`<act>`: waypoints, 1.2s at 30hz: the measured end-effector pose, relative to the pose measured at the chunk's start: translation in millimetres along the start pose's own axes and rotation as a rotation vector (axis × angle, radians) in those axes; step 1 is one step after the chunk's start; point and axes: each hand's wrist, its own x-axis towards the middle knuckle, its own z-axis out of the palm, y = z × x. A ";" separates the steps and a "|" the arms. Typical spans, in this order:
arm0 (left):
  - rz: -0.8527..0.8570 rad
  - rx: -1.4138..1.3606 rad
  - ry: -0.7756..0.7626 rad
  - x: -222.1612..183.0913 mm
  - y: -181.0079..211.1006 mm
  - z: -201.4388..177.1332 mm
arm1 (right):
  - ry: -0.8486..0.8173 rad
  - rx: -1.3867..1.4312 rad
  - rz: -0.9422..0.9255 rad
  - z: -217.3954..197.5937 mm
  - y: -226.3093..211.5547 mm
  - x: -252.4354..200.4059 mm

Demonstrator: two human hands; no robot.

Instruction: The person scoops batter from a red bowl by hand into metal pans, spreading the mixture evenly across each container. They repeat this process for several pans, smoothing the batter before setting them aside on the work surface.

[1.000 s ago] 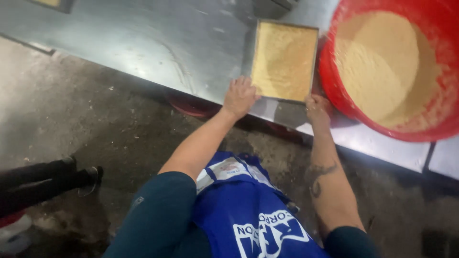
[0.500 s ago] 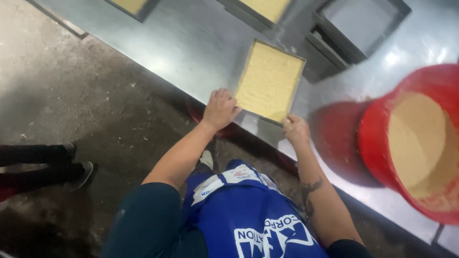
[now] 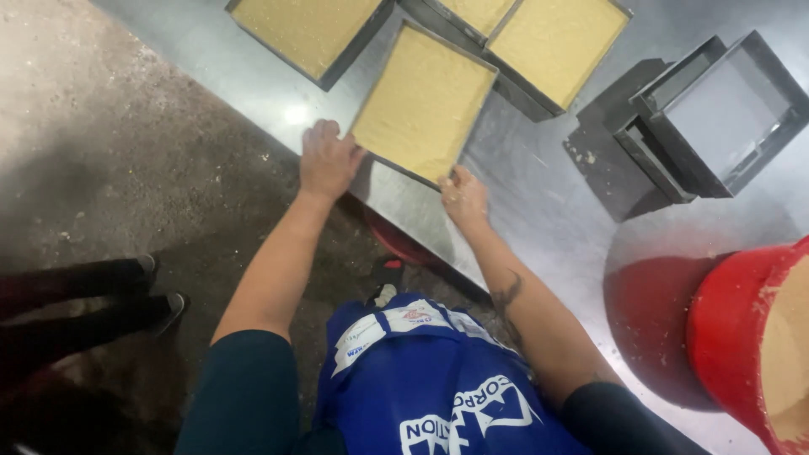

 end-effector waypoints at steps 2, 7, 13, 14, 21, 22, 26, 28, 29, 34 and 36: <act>0.005 0.041 0.003 16.6 -23.8 2.9 | 0.005 0.024 0.009 15.8 -17.5 17.7; 0.044 0.089 0.046 53.5 -66.6 24.1 | 0.066 0.077 -0.009 45.5 -41.4 56.6; 0.098 0.047 0.192 69.8 -85.6 49.6 | -0.034 0.125 0.060 49.0 -41.9 80.0; 0.064 0.042 0.161 70.9 -84.7 51.9 | -0.049 0.090 0.020 37.5 -33.4 79.0; -0.019 0.049 0.229 71.9 -35.0 65.2 | -0.056 0.354 0.180 -110.6 65.5 -10.2; -0.043 0.031 0.223 76.1 -18.9 72.6 | -0.004 0.390 0.287 -143.4 77.6 -33.7; 0.003 -0.365 0.237 97.2 89.3 113.6 | 0.285 0.402 0.377 -281.1 109.9 -130.8; 0.003 -0.677 0.011 108.1 166.5 129.7 | 0.417 0.728 0.478 -336.9 121.1 -174.1; -0.022 -0.678 -0.121 117.9 211.0 140.2 | 0.495 0.530 0.417 -362.9 130.8 -190.4; 0.015 -0.746 -0.195 182.2 393.9 220.2 | 0.656 0.545 0.318 -461.4 217.5 -266.3; 0.106 -0.618 -0.045 212.8 442.9 269.1 | 0.618 0.518 0.248 -482.6 266.8 -281.4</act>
